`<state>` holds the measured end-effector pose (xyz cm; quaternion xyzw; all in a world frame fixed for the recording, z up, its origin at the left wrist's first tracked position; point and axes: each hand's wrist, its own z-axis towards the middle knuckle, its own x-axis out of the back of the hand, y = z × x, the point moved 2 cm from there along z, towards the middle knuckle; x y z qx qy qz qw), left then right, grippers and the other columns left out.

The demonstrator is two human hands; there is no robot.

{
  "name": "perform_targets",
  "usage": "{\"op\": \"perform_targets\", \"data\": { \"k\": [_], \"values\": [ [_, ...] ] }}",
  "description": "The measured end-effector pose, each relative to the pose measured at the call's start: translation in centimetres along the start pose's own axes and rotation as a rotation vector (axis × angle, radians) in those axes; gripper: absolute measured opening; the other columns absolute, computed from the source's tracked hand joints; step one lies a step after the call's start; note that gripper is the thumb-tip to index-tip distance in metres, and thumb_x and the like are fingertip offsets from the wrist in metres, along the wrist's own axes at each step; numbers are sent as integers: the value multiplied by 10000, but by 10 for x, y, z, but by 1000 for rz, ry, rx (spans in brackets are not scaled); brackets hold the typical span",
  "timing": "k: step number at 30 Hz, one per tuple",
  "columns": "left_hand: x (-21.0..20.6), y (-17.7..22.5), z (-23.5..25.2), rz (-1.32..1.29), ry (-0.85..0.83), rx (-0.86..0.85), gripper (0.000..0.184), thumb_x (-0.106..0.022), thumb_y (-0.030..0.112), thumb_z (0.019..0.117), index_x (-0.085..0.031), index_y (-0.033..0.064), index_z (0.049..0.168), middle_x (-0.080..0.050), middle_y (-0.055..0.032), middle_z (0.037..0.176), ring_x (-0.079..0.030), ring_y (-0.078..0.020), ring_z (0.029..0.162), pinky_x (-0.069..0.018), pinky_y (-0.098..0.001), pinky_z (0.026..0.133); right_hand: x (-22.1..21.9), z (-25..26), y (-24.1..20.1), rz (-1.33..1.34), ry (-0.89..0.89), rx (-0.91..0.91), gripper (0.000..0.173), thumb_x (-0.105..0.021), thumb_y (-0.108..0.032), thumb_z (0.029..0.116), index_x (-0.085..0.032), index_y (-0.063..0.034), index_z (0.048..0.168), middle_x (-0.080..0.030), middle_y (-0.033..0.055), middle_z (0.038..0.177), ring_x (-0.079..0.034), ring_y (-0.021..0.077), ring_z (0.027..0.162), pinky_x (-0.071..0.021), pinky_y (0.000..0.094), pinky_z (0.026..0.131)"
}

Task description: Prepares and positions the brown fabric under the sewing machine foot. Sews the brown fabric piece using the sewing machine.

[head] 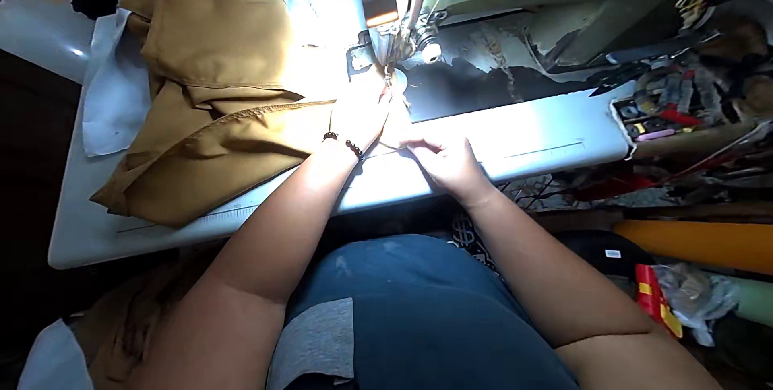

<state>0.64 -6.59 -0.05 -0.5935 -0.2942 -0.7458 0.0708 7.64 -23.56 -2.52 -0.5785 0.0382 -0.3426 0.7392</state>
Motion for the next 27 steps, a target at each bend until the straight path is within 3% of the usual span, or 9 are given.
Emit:
{"op": "perform_targets", "data": {
  "k": [3, 6, 9, 13, 17, 20, 22, 24, 27],
  "values": [
    [-7, -2, -15, -75, 94, -129, 303, -501, 229, 1059, -737, 60, 1146, -718, -151, 1153, -665, -324, 1123, -487, -514, 975, 1, -1, -29, 567, 53, -531, 116, -506, 2, 1029, -612, -31, 1065, -640, 10, 821, -523, 2, 519, -460, 131, 479],
    [-7, -5, -29, -30, 117, -353, 299, -543, 142, 987, -772, 149, 1181, -701, -114, 1193, -631, -313, 1163, -460, -531, 992, -5, -20, -45, 824, 55, -777, 131, -489, -121, 1062, -612, -112, 1020, -551, -21, 687, -382, -15, 431, -339, 119, 397],
    [-8, -9, -41, -111, 71, -584, 345, -543, 69, 939, -773, 127, 1189, -721, -91, 1249, -649, -279, 1206, -417, -520, 1089, -2, -19, -41, 737, 35, -720, 155, -472, -120, 1071, -626, -99, 1070, -606, 8, 722, -436, 6, 419, -388, 137, 386],
    [-11, -13, -55, -452, 23, -795, 272, -500, -3, 933, -754, -30, 1026, -751, -171, 1103, -705, -275, 1107, -525, -402, 1006, 23, 3, -17, 20, 116, -418, 159, -567, -108, 1036, -622, -25, 1160, -653, 27, 828, -549, 24, 483, -493, 190, 445],
    [-3, -11, -58, -366, 310, -497, 228, -488, 32, 892, -702, -34, 933, -723, -168, 896, -696, -256, 859, -543, -381, 812, 34, 25, -11, -317, 92, -306, 246, -628, -253, 1011, -642, -15, 1075, -630, 74, 832, -605, 119, 639, -541, 315, 616],
    [-1, -9, -50, -310, 250, -244, 308, -507, 67, 899, -735, 28, 1102, -698, -174, 1111, -638, -318, 1087, -476, -476, 973, 15, 36, -30, -482, -65, -331, 426, -730, -362, 924, -632, 2, 1123, -654, 149, 830, -661, 308, 771, -540, 526, 716],
    [-5, -11, -48, -267, 114, -276, 363, -524, 164, 913, -755, 82, 1182, -679, -128, 1254, -597, -306, 1221, -437, -530, 1043, -1, 36, -37, -610, -109, -329, 356, -695, -341, 933, -601, -19, 1051, -639, 160, 839, -673, 340, 817, -537, 528, 711],
    [-8, -10, -50, -205, 41, -418, 427, -535, 269, 913, -733, 88, 1246, -645, -116, 1360, -559, -301, 1307, -387, -567, 1086, -8, 34, -38, -678, -113, -289, 162, -619, -173, 944, -577, -25, 995, -629, 161, 805, -681, 346, 808, -532, 515, 676],
    [-9, -4, -49, -101, -2, -535, 578, -604, 476, 891, -687, 65, 1289, -644, -140, 1361, -549, -324, 1337, -360, -600, 1112, -5, 33, -40, -698, -55, -253, 76, -586, -80, 921, -593, -16, 962, -634, 174, 773, -690, 366, 802, -532, 525, 668]
  ]
}}
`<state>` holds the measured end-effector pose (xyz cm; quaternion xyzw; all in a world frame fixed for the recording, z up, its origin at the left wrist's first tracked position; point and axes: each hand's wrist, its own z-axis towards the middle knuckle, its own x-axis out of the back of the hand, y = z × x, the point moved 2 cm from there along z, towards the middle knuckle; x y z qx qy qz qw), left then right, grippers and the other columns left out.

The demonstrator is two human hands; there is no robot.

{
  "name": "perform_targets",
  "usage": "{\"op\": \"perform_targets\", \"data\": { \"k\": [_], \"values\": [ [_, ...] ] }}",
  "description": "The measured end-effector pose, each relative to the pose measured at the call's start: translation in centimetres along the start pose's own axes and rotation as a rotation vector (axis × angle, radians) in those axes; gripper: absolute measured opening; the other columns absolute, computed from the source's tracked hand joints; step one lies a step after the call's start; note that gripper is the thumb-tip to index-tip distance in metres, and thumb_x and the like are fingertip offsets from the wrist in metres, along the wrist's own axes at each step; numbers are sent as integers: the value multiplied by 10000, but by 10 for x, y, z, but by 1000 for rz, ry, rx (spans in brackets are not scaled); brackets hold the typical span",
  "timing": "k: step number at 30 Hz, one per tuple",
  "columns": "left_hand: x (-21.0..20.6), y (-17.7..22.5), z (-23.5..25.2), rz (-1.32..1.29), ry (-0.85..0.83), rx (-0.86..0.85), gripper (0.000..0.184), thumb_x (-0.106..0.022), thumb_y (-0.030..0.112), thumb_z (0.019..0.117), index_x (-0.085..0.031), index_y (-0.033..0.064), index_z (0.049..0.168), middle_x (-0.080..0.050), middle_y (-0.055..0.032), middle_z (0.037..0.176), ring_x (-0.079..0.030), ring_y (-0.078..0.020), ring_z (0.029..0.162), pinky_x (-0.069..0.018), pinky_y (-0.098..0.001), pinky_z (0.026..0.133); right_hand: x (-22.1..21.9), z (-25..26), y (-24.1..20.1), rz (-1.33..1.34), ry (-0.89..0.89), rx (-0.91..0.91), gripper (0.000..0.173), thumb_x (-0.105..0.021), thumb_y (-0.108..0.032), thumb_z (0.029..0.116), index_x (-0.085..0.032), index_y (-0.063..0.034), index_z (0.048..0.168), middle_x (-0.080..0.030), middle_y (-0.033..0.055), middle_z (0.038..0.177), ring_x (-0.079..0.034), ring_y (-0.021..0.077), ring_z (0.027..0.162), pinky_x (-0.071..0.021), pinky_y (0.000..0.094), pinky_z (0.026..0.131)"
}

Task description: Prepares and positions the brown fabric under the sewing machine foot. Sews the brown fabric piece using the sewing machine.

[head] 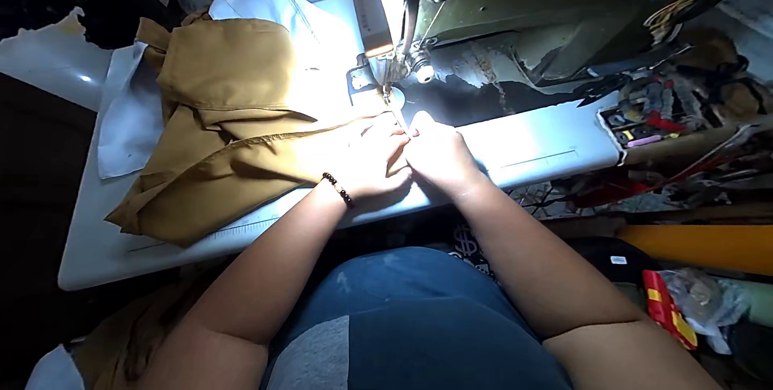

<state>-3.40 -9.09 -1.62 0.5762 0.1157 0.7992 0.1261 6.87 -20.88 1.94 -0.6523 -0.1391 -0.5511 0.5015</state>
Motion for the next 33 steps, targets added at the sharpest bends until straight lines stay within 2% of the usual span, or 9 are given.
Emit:
{"op": "perform_targets", "data": {
  "k": [3, 5, 7, 11, 14, 25, 28, 30, 33],
  "values": [
    [-2, 6, 19, 133, 62, -32, 391, -691, 340, 881, -719, 18, 1102, -716, -165, 1111, -662, -348, 1111, -500, -529, 944, 6, 3, 0, -14, 70, -10, 69, -582, -77, 914, -610, -18, 936, -640, 170, 759, -690, 365, 775, -524, 527, 642],
    [-1, 7, 31, 213, 111, -27, 181, -631, 140, 942, -724, 12, 1030, -723, -171, 1008, -680, -367, 1034, -524, -515, 901, 6, 5, 2, -9, 154, 25, 69, -584, -69, 893, -627, -24, 922, -649, 161, 747, -693, 348, 745, -524, 514, 621],
    [-3, 6, 31, 246, 155, -38, 169, -584, 103, 967, -731, 31, 1010, -715, -155, 947, -684, -359, 981, -532, -508, 841, 4, 4, 6, 31, 226, 113, 69, -578, -49, 876, -642, -21, 875, -636, 143, 717, -678, 313, 705, -516, 484, 601],
    [-6, 14, -1, 28, 112, 42, 286, -632, 93, 883, -711, 11, 1146, -711, -159, 1140, -677, -307, 1084, -524, -484, 926, -11, -7, 18, 110, 209, 284, 114, -624, -58, 886, -720, 2, 895, -661, 143, 779, -685, 291, 737, -549, 459, 642],
    [-1, 16, -20, -78, -4, 128, 382, -580, 159, 932, -665, 6, 1272, -646, -157, 1361, -619, -297, 1266, -481, -468, 1060, -20, -11, 23, 97, 145, 298, 153, -636, -100, 913, -741, 11, 924, -684, 162, 838, -700, 311, 798, -563, 473, 695],
    [4, -9, -8, -143, -54, 111, 338, -516, 211, 957, -711, 45, 1178, -658, -122, 1311, -604, -263, 1236, -442, -484, 1041, -21, 3, 17, 13, -17, 257, 229, -640, -191, 951, -729, 10, 1015, -681, 174, 903, -698, 334, 866, -558, 499, 736],
    [6, -23, 4, -46, -76, 131, 370, -479, 252, 970, -707, 87, 1211, -661, -83, 1322, -587, -256, 1264, -403, -519, 1069, -23, 21, 15, 15, -41, 214, 233, -625, -198, 977, -712, 18, 995, -669, 177, 926, -687, 334, 893, -555, 496, 766],
    [7, -33, 12, -56, -84, 138, 384, -464, 218, 983, -686, 64, 1255, -633, -114, 1366, -562, -275, 1299, -368, -523, 1099, -22, 36, 10, -16, -88, 156, 255, -606, -209, 997, -718, -4, 1099, -698, 186, 1026, -696, 343, 987, -556, 516, 832],
    [9, -43, 23, -27, -70, 158, 370, -477, 215, 1009, -664, 57, 1287, -633, -143, 1372, -604, -291, 1265, -458, -495, 1049, -23, 53, 7, -51, -104, 88, 269, -558, -238, 1031, -715, -46, 1134, -696, 174, 1089, -682, 344, 1048, -543, 518, 865]
  ]
}}
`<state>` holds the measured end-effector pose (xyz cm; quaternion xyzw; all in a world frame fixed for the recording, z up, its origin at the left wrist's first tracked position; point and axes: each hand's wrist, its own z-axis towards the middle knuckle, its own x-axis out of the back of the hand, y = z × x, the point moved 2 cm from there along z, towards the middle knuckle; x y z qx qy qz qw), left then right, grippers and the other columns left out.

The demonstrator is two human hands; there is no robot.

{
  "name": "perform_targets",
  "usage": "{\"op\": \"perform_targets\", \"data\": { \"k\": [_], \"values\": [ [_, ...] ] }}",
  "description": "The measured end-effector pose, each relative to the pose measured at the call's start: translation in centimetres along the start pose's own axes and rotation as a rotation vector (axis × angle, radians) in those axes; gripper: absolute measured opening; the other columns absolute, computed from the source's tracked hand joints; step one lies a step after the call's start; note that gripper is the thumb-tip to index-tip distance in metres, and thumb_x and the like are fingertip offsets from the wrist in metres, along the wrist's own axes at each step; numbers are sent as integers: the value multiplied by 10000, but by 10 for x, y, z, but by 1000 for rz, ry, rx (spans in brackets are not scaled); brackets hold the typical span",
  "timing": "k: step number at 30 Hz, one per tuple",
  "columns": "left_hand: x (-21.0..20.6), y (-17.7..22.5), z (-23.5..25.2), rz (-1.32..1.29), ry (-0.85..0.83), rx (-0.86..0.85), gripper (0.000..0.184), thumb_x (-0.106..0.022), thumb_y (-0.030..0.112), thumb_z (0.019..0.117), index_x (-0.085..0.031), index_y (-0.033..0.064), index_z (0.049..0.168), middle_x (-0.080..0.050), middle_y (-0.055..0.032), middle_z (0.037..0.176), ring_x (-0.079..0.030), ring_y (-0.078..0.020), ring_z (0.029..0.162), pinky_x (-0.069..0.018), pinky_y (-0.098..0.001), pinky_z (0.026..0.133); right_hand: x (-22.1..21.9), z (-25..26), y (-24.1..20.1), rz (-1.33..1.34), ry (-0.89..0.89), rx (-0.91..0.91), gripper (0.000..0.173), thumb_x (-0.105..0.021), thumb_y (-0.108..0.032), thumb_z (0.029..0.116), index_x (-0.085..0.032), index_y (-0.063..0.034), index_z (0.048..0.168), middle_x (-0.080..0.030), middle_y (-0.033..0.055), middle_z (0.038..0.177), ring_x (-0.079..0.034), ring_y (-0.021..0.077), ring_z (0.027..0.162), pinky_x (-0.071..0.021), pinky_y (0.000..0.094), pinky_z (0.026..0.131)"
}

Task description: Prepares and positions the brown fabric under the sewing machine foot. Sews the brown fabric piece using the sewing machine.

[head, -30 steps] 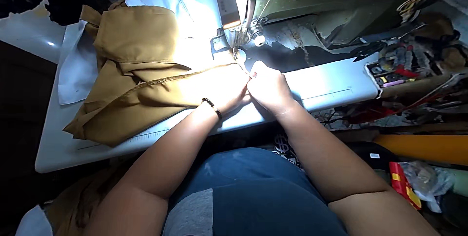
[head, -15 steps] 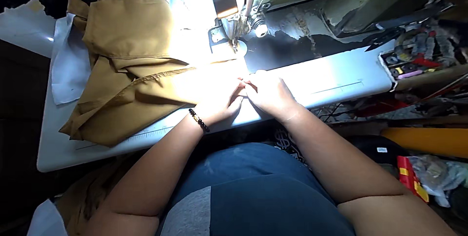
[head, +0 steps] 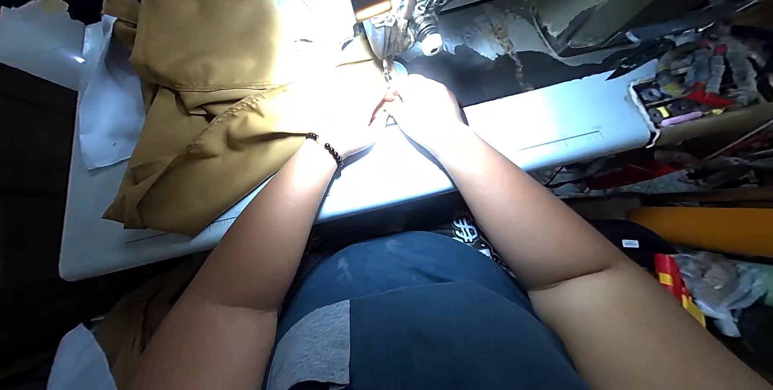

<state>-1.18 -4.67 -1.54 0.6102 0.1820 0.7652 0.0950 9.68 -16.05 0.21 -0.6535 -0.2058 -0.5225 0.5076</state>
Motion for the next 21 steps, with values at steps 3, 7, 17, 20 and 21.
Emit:
{"op": "perform_targets", "data": {
  "k": [3, 7, 17, 20, 21],
  "values": [
    [-1, 0, 5, 62, 61, 49, 335, -459, 257, 1045, -689, 67, 1197, -666, -165, 1206, -607, -344, 1184, -440, -540, 1016, -2, 1, 7, 73, 85, -18, 321, -501, -259, 1068, -730, -44, 1135, -684, 175, 1078, -679, 314, 1036, -542, 472, 899],
    [6, 13, 4, 91, 131, 199, 411, -393, 249, 1107, -718, -3, 1108, -722, -194, 1008, -702, -357, 995, -523, -540, 871, 1, -11, 25, 329, 283, 27, 367, -588, -298, 1027, -714, 24, 905, -645, 151, 922, -629, 224, 865, -507, 373, 805],
    [64, -19, -159, 337, 134, 500, 390, -654, 278, 963, -633, -3, 1232, -575, -314, 1275, -517, -563, 1218, -409, -730, 947, -4, 7, 30, 455, 226, 215, 212, -705, -205, 910, -728, 6, 909, -694, 141, 979, -653, 209, 959, -517, 361, 866],
    [91, -48, -204, 309, 221, 523, 312, -506, 114, 996, -668, -83, 1176, -643, -337, 1194, -599, -537, 1159, -431, -680, 1003, 7, 2, 30, 766, 84, 175, 148, -678, -52, 919, -686, 35, 1039, -678, 84, 978, -612, 40, 820, -503, 187, 735],
    [101, -43, -209, 306, 266, 516, 308, -487, 87, 1013, -670, -82, 1193, -664, -329, 1171, -632, -516, 1125, -458, -661, 984, 13, 1, 25, 858, 7, 54, 144, -636, -52, 977, -635, 25, 1098, -663, 66, 956, -619, 30, 737, -513, 174, 650]
  ]
}}
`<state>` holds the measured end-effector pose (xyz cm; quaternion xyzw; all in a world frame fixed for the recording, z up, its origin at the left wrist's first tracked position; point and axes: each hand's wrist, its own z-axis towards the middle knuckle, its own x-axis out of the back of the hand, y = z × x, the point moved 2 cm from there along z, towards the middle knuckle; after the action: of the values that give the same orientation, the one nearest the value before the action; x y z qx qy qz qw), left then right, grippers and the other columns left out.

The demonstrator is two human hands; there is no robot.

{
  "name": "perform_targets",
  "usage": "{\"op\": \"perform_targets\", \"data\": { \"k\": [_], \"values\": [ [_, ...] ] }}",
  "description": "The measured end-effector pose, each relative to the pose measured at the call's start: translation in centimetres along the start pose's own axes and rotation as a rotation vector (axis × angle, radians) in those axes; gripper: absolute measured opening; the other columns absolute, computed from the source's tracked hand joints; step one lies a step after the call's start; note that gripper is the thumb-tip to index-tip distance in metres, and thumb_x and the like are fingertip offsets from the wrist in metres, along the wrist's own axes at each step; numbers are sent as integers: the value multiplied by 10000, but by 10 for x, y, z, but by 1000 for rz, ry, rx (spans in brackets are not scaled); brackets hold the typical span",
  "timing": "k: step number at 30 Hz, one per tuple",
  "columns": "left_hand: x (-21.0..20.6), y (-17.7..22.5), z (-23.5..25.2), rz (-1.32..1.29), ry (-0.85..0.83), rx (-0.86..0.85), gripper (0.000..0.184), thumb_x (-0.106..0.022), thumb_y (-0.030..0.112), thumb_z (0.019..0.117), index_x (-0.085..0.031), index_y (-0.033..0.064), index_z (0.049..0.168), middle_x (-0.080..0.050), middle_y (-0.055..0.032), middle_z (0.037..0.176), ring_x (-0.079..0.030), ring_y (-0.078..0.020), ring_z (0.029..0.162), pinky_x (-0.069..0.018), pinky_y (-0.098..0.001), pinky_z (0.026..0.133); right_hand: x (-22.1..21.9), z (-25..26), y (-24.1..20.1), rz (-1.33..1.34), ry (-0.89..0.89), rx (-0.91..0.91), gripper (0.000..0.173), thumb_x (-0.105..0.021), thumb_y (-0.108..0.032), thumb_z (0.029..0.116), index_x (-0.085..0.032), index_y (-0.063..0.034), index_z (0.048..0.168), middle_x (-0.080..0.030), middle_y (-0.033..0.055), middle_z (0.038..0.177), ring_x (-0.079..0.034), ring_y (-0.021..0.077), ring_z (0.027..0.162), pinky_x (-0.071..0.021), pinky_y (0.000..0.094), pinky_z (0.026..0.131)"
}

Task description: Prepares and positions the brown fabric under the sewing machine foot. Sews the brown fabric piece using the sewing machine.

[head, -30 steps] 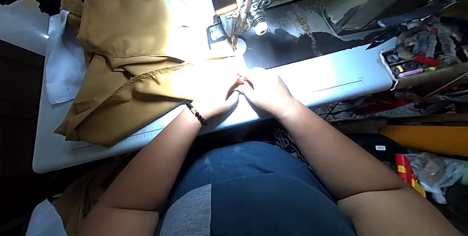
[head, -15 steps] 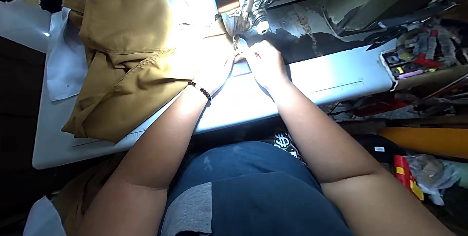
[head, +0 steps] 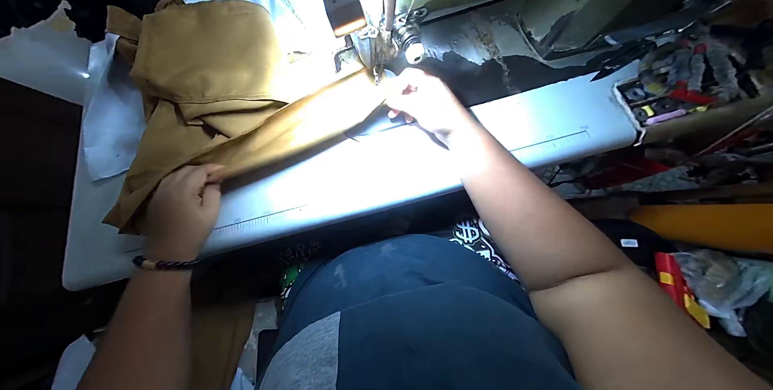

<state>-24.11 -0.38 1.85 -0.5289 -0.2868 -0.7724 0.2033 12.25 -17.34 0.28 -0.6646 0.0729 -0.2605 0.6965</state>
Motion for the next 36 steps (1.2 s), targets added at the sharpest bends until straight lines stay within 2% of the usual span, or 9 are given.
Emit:
{"op": "perform_targets", "data": {
  "k": [4, 9, 15, 18, 22, 25, 27, 32, 36],
  "values": [
    [50, 15, 14, 12, 129, -76, 314, -450, 97, 1074, -662, -50, 1253, -664, -310, 1166, -646, -456, 1092, -492, -578, 985, -4, -11, -21, 298, 1, -401, 266, -423, -227, 1117, -430, -86, 1343, -643, 90, 939, -645, 138, 556, -565, 270, 478],
    [64, 44, 44, 211, -211, 54, 282, -525, -30, 988, -725, 15, 1181, -646, -309, 1209, -569, -565, 1164, -407, -772, 919, -39, -102, -14, 495, -76, -441, 272, -513, -138, 1071, -437, -106, 1331, -619, 47, 752, -586, 92, 500, -540, 231, 491],
    [-19, 189, 84, -515, -182, -404, 311, -564, 99, 946, -646, 17, 1234, -715, -120, 1138, -703, -194, 984, -580, -383, 866, -39, -111, -10, 554, -14, -386, 247, -530, 26, 1012, -542, -60, 1243, -665, 61, 921, -614, 86, 569, -556, 222, 529],
    [-78, 207, 102, -418, -283, -229, 289, -668, 293, 959, -667, 51, 1118, -673, -145, 1040, -659, -300, 976, -521, -527, 849, -34, -112, -11, 462, 19, -363, 228, -571, 54, 983, -571, -48, 1187, -661, 69, 829, -600, 92, 544, -541, 221, 514],
    [-104, 196, 92, -386, -291, -162, 290, -646, 398, 985, -722, 126, 1049, -701, -89, 921, -671, -274, 914, -511, -543, 814, -23, -110, -1, -162, 38, -66, 305, -670, -10, 899, -660, -60, 1200, -705, 33, 901, -609, 72, 603, -554, 259, 576],
    [-103, 192, 82, -398, -298, -169, 250, -604, 367, 1012, -738, 172, 1093, -734, -47, 928, -693, -233, 909, -522, -524, 805, -25, -105, -1, -606, 85, 242, 320, -653, -7, 923, -719, -58, 1232, -743, 127, 1094, -729, 249, 945, -601, 457, 831],
    [-100, 192, 78, -383, -312, -210, 264, -568, 334, 1032, -747, 173, 1141, -747, -48, 947, -706, -234, 906, -527, -529, 786, -26, -97, 5, -759, 131, 423, 268, -654, -10, 914, -745, -36, 1165, -740, 158, 1011, -732, 306, 921, -601, 472, 807],
    [-97, 180, 61, -383, -111, -500, 313, -513, 300, 1004, -752, 103, 1045, -713, -60, 918, -693, -199, 842, -568, -423, 715, -23, -92, 20, -697, 169, 629, 190, -642, -98, 923, -798, -73, 1028, -728, 141, 1106, -680, 286, 1060, -532, 433, 940],
    [-98, 183, 58, -371, 130, -772, 394, -690, 403, 876, -729, 38, 1019, -733, -137, 1009, -708, -256, 945, -559, -445, 823, -18, -94, 22, -609, 207, 689, 225, -609, -94, 934, -792, -45, 1055, -749, 135, 1163, -671, 292, 1172, -495, 443, 1028]
  ]
}}
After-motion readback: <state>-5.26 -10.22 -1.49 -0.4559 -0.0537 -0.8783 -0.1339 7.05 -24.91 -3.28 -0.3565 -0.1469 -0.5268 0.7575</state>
